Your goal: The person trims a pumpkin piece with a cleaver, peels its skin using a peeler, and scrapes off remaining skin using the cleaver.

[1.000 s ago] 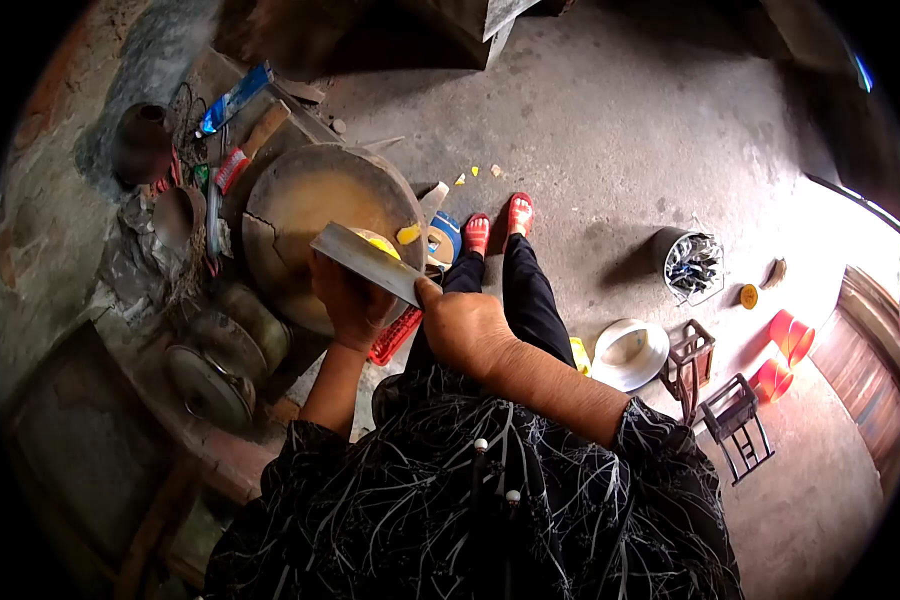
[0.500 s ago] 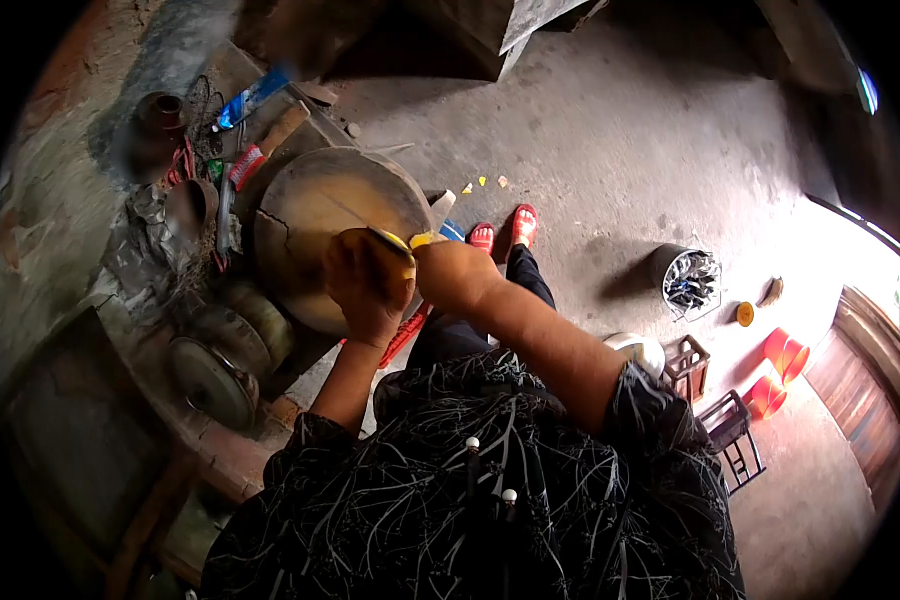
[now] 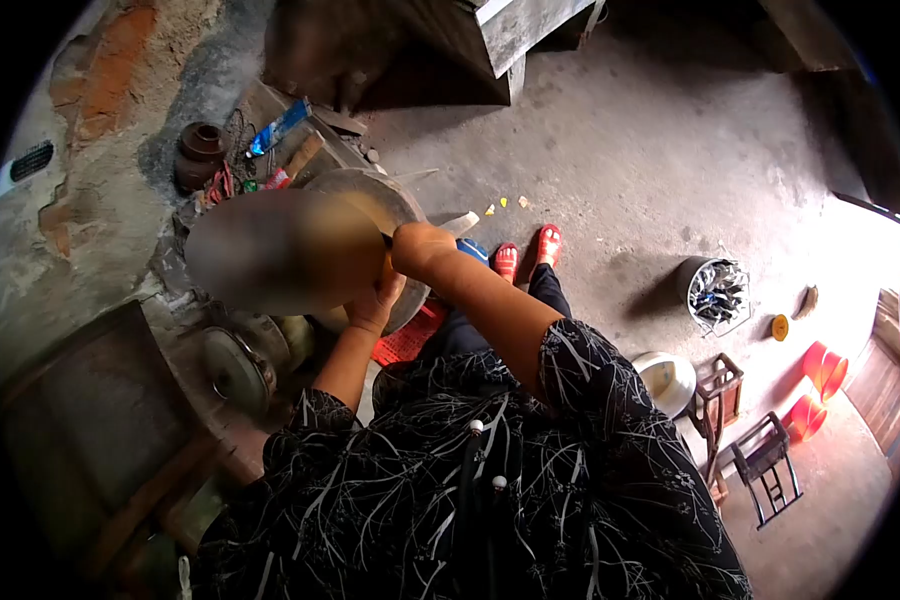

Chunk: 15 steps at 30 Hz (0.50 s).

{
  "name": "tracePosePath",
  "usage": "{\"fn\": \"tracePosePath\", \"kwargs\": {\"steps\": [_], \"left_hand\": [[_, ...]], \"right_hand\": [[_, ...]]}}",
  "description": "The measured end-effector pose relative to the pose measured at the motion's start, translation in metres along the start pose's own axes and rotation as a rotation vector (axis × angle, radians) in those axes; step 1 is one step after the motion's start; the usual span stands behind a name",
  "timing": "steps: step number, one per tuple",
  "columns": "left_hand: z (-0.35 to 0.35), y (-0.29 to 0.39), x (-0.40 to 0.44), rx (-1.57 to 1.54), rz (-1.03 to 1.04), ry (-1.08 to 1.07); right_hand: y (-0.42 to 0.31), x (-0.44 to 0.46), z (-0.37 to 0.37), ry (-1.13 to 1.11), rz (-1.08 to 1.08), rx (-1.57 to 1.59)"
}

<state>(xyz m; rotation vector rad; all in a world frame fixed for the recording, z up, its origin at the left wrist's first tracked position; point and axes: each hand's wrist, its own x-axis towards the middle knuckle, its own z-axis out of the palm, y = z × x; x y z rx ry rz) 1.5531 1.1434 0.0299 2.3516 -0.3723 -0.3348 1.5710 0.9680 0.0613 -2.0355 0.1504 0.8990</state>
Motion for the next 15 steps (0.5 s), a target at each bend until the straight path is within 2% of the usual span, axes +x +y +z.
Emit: {"fn": "tracePosePath", "kwargs": {"steps": [1, 3, 6, 8, 9, 10, 12, 13, 14, 15], "left_hand": [[-0.003, 0.003, 0.001, 0.198, 0.084, 0.030], [-0.004, 0.001, 0.005, 0.393, 0.178, 0.052], [0.001, -0.018, -0.001, 0.220, 0.191, 0.038], [0.003, -0.032, -0.008, 0.462, 0.235, 0.066], [0.005, -0.038, -0.014, 0.538, 0.243, 0.076], [0.002, -0.029, -0.009, 0.414, 0.267, 0.094], [-0.002, -0.026, -0.007, 0.278, 0.275, 0.111], [-0.004, -0.027, -0.007, 0.289, 0.209, -0.026], [-0.008, -0.026, -0.010, 0.302, 0.140, -0.164], [-0.009, -0.030, -0.016, 0.297, 0.123, -0.158]], "right_hand": [[0.000, -0.001, 0.000, 0.007, -0.001, 0.024], [-0.001, -0.004, 0.000, -0.015, -0.003, 0.040], [0.001, -0.013, 0.001, -0.067, 0.042, 0.057], [0.003, -0.019, 0.010, -0.095, 0.084, 0.055], [0.005, -0.018, 0.018, -0.031, 0.092, 0.057], [0.006, -0.014, 0.021, 0.042, 0.096, 0.058], [0.007, -0.006, 0.019, -0.027, 0.047, -0.058], [0.005, -0.001, 0.019, -0.093, -0.010, -0.157], [0.001, 0.004, 0.021, -0.036, 0.046, -0.059], [0.001, 0.007, 0.033, -0.051, 0.044, -0.069]]}}
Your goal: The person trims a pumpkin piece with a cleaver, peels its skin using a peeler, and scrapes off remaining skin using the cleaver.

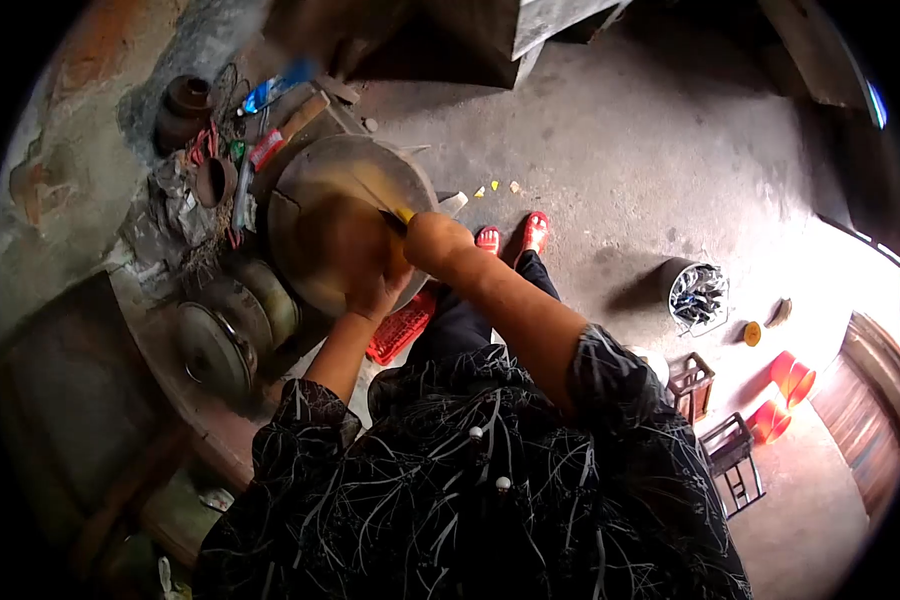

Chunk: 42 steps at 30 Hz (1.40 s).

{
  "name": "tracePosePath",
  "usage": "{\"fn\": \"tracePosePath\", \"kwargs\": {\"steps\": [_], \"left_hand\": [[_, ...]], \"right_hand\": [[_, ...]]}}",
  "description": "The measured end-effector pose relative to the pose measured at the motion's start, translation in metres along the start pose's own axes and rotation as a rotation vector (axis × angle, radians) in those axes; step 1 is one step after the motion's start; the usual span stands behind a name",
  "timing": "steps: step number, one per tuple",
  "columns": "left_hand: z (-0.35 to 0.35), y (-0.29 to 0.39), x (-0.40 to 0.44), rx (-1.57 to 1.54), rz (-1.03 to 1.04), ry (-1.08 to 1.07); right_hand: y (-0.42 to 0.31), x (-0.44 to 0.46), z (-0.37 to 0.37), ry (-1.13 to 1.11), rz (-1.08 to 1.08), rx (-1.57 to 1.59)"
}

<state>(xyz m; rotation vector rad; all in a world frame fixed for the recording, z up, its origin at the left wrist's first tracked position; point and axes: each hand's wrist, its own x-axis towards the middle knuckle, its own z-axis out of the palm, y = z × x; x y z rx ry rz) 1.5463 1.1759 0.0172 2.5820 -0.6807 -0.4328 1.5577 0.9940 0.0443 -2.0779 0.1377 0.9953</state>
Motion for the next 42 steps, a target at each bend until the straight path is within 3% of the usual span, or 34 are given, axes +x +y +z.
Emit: {"fn": "tracePosePath", "kwargs": {"steps": [2, 3, 4, 6, 7, 8, 10, 12, 14, 15, 18, 20, 24, 27, 29, 37, 42], "left_hand": [[0.004, -0.008, 0.001, 0.155, 0.226, 0.273], [-0.020, 0.021, 0.013, 0.104, 0.233, 0.388], [-0.018, 0.011, 0.017, 0.098, 0.234, 0.398], [-0.006, -0.002, -0.001, 0.052, 0.170, 0.281], [-0.001, -0.008, -0.005, 0.012, 0.212, 0.332], [0.001, -0.013, -0.005, 0.009, 0.213, 0.336], [0.003, -0.020, -0.011, -0.121, 0.187, 0.331], [0.006, -0.021, -0.012, -0.168, 0.158, 0.293], [0.006, -0.013, -0.009, -0.195, 0.097, 0.461], [0.011, -0.023, -0.013, -0.222, 0.070, 0.399], [0.030, -0.050, -0.022, -0.348, 0.035, 0.313], [0.030, -0.053, -0.023, -0.440, 0.040, 0.260], [0.032, -0.049, -0.024, -0.362, -0.010, 0.277], [0.021, -0.034, -0.018, -0.307, 0.019, 0.336], [0.013, -0.026, -0.013, -0.274, 0.058, 0.390], [0.017, -0.025, -0.008, -0.064, 0.172, 0.480], [0.011, -0.018, -0.010, -0.010, 0.090, 0.439]], "right_hand": [[0.004, 0.011, 0.022, 0.096, 0.078, 0.034], [0.007, 0.005, 0.019, 0.088, 0.100, 0.021], [0.017, 0.004, 0.016, 0.126, 0.003, 0.010], [0.041, 0.003, 0.015, -0.008, -0.218, -0.352], [0.051, -0.004, 0.020, -0.015, -0.212, -0.352], [0.060, -0.014, 0.025, 0.219, -0.118, -0.020], [0.062, -0.028, 0.035, 0.525, 0.138, 0.351], [0.063, -0.045, 0.037, 0.480, -0.016, -0.005], [0.052, -0.055, 0.046, 0.328, -0.110, -0.237], [0.040, -0.059, 0.050, 0.340, -0.162, -0.301], [0.003, -0.079, 0.033, 0.163, 0.048, -0.152], [-0.002, -0.082, 0.036, 0.163, 0.049, -0.160], [-0.006, -0.088, 0.040, 0.099, 0.079, -0.048], [-0.003, -0.087, 0.045, 0.241, 0.022, -0.098], [-0.013, -0.090, 0.025, 0.070, 0.090, 0.004], [-0.013, -0.067, 0.018, 0.049, 0.079, -0.059], [-0.017, -0.045, 0.004, -0.001, 0.155, -0.027]]}}
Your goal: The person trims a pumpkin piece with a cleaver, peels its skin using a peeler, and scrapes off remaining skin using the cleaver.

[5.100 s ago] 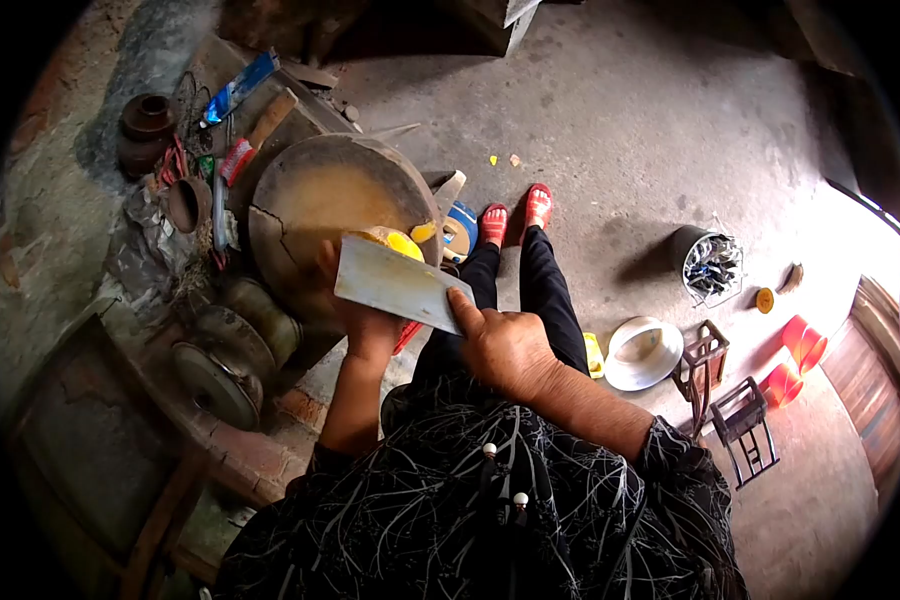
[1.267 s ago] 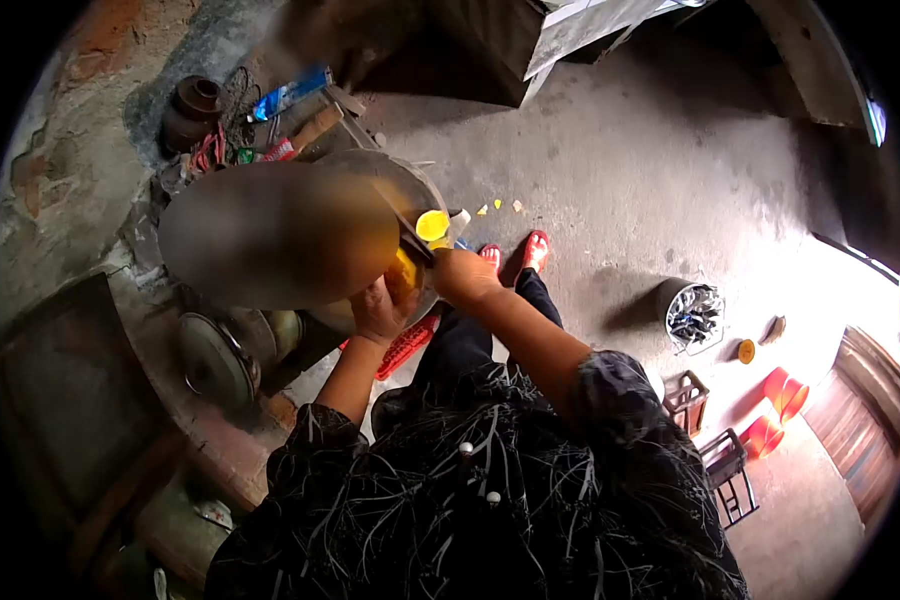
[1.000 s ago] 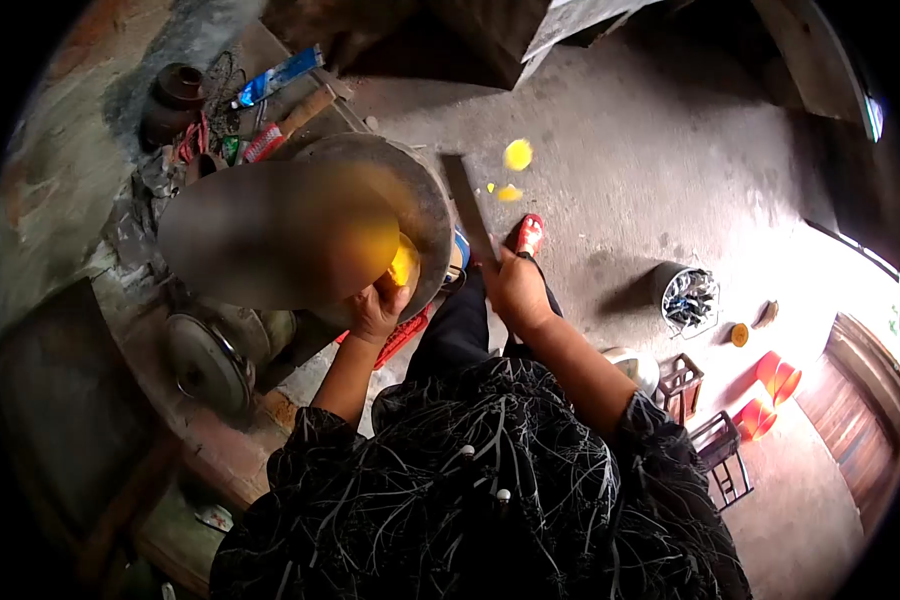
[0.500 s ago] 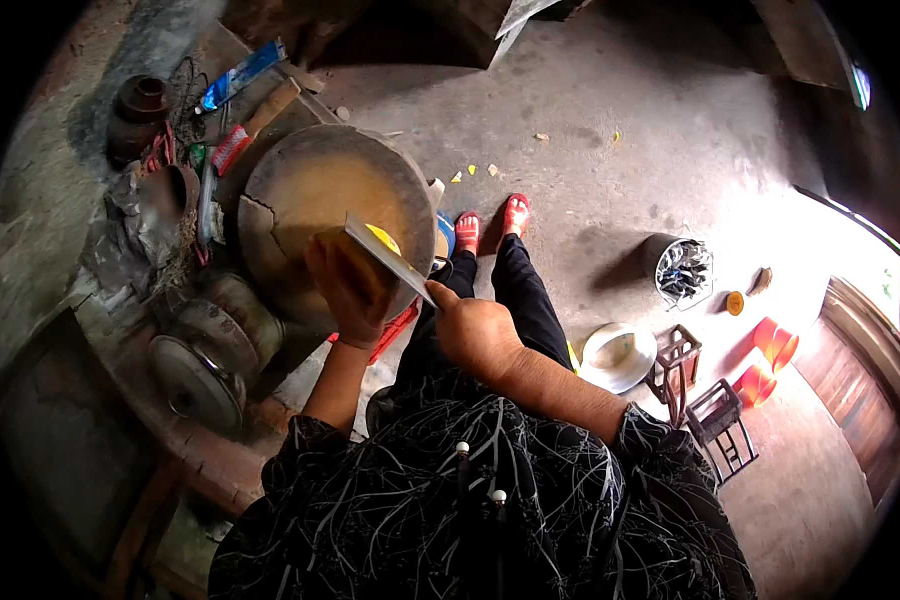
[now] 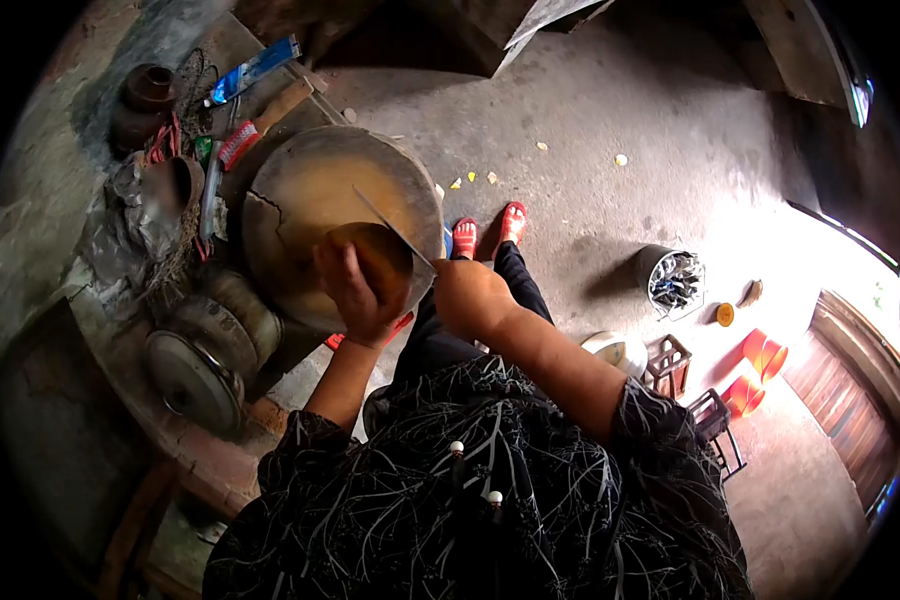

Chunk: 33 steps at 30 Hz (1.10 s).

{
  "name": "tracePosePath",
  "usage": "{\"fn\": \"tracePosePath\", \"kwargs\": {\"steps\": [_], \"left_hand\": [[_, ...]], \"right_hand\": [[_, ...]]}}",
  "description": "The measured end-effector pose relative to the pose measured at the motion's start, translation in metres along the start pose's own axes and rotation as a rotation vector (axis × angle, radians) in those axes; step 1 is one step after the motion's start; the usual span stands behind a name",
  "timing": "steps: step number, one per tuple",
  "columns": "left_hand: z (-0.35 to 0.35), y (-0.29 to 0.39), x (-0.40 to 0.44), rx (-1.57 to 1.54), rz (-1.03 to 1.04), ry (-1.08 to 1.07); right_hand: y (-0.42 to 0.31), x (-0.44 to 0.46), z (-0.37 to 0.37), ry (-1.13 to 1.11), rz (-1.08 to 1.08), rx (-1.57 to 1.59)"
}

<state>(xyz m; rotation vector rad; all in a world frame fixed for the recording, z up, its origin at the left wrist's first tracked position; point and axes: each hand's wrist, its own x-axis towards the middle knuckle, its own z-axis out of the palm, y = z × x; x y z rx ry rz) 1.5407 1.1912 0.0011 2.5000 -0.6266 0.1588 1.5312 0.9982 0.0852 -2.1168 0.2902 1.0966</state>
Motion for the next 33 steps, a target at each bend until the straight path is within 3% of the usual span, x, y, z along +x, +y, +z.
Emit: {"fn": "tracePosePath", "kwargs": {"steps": [5, 12, 14, 16, 18, 19, 20, 22, 26, 33], "left_hand": [[-0.003, 0.003, 0.001, 0.071, 0.001, -0.044], [-0.013, -0.006, 0.006, -0.076, 0.064, -0.100], [-0.029, -0.002, 0.007, -0.066, 0.032, -0.221], [-0.037, -0.007, 0.007, -0.036, 0.070, -0.235], [-0.049, -0.006, 0.010, -0.145, -0.048, -0.291], [-0.054, -0.004, 0.010, -0.261, -0.163, -0.345], [-0.057, -0.009, 0.007, -0.260, -0.166, -0.345], [-0.063, -0.018, 0.003, -0.448, -0.383, -0.457], [-0.068, -0.006, 0.004, -0.468, -0.523, -0.393], [-0.037, 0.000, -0.007, -0.345, -0.496, -0.195]], "right_hand": [[0.013, 0.027, 0.023, 0.021, -0.081, -0.014], [0.024, 0.030, 0.032, 0.086, -0.048, -0.037], [0.063, 0.042, 0.046, 0.138, -0.265, -0.230], [0.082, 0.031, 0.048, 0.380, -0.108, -0.334], [0.081, 0.000, 0.019, 0.559, 0.180, 0.231], [0.087, -0.008, 0.014, 0.572, 0.168, 0.202], [0.089, -0.014, 0.009, 0.530, 0.166, 0.154], [0.091, -0.021, 0.010, 0.495, 0.095, 0.050], [0.083, -0.025, 0.030, 0.452, -0.063, -0.033], [0.060, -0.032, 0.041, 0.365, -0.258, -0.172]]}}
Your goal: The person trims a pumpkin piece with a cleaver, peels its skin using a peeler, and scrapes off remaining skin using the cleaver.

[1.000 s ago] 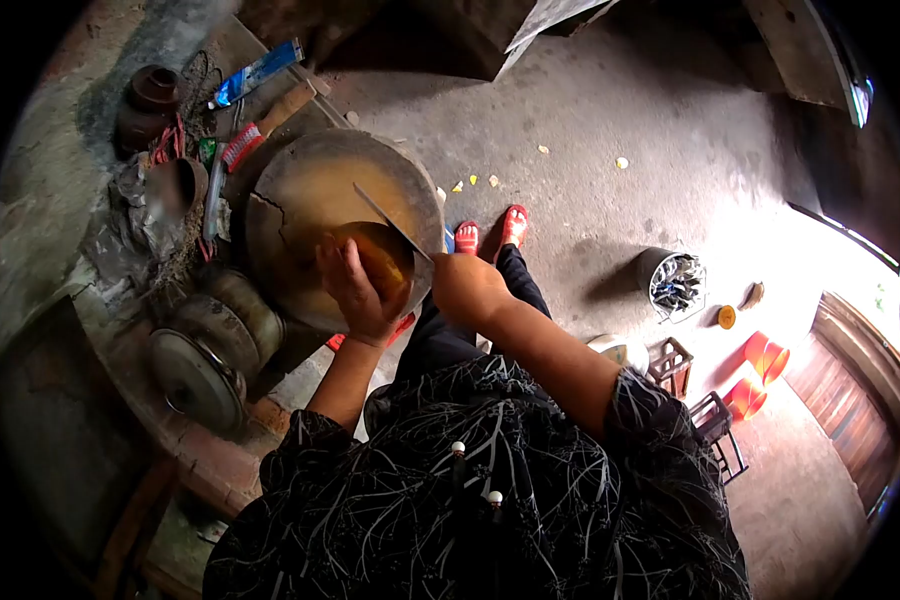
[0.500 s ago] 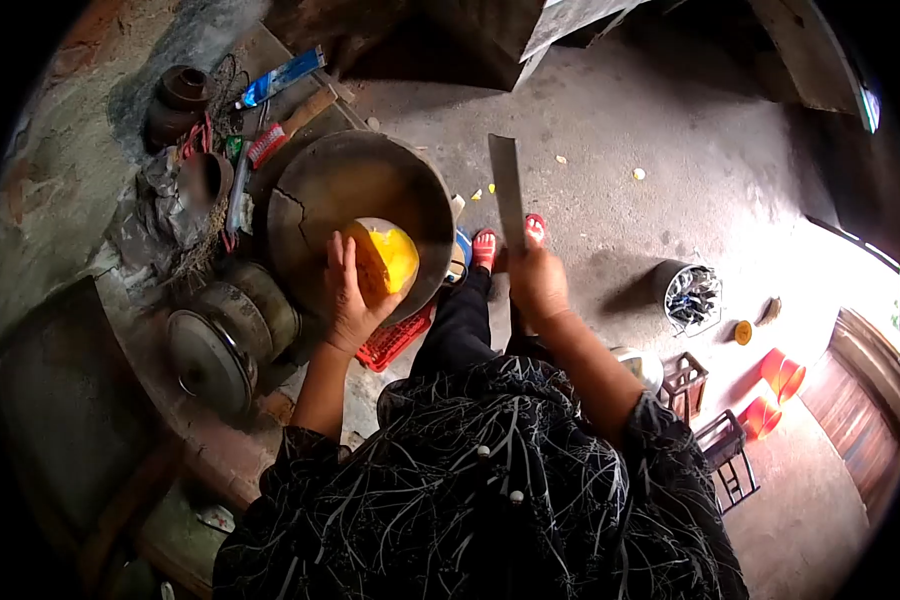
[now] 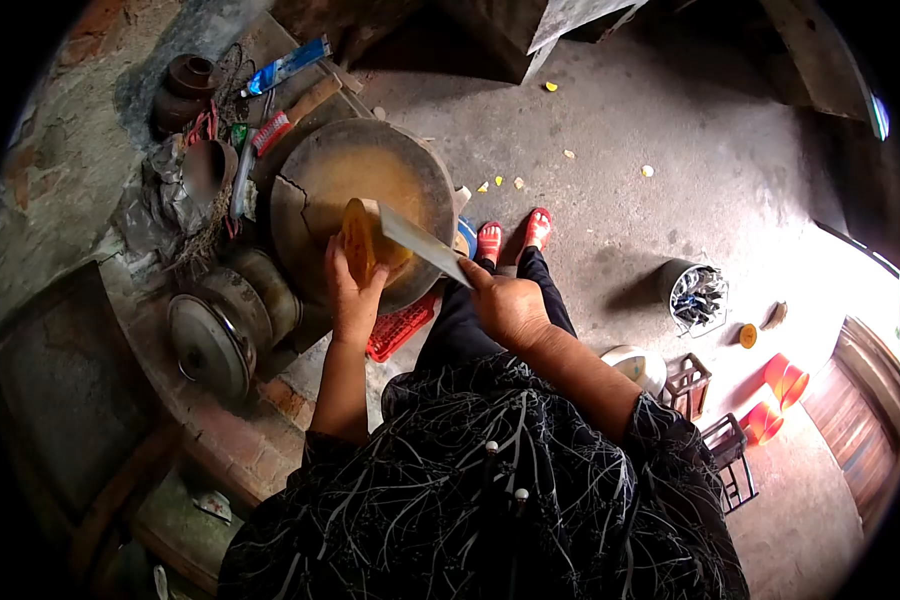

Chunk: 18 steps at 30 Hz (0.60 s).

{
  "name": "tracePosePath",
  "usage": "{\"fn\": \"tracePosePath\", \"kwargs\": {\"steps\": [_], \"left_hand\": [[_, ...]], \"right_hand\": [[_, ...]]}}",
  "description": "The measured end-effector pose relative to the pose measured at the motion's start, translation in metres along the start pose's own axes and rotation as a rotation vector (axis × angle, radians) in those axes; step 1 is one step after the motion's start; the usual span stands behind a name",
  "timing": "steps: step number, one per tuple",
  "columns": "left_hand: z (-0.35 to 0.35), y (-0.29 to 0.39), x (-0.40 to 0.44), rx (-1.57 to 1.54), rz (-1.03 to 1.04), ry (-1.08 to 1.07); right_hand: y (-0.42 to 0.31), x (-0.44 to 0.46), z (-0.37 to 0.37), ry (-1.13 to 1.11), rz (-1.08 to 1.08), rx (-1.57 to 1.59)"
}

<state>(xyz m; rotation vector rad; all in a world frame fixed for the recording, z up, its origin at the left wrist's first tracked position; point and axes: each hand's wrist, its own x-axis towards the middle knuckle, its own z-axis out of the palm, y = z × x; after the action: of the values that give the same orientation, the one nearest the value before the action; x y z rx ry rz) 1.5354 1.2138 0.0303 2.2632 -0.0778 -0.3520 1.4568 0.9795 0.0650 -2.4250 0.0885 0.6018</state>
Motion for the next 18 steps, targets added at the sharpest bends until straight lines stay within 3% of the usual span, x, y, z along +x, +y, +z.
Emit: {"fn": "tracePosePath", "kwargs": {"steps": [3, 5, 7, 10, 13, 18], "left_hand": [[-0.004, 0.004, 0.000, 0.025, -0.042, 0.013], [-0.012, 0.003, 0.003, -0.293, -0.316, -0.028], [-0.020, -0.022, 0.004, -0.379, -0.339, -0.028], [-0.030, -0.013, 0.003, -0.757, -0.453, -0.124], [-0.033, -0.026, 0.004, -0.782, -0.327, -0.208], [-0.046, -0.040, 0.009, -0.844, -0.323, -0.364]], "right_hand": [[0.004, -0.003, 0.006, 0.054, -0.050, 0.008], [0.014, -0.003, 0.020, 0.036, -0.033, 0.006], [0.018, -0.006, 0.012, 0.020, 0.054, 0.066], [0.025, -0.011, 0.001, 0.040, 0.164, 0.066], [0.040, -0.016, 0.007, 0.071, 0.209, 0.111], [0.055, -0.020, 0.012, 0.091, 0.287, 0.133]]}}
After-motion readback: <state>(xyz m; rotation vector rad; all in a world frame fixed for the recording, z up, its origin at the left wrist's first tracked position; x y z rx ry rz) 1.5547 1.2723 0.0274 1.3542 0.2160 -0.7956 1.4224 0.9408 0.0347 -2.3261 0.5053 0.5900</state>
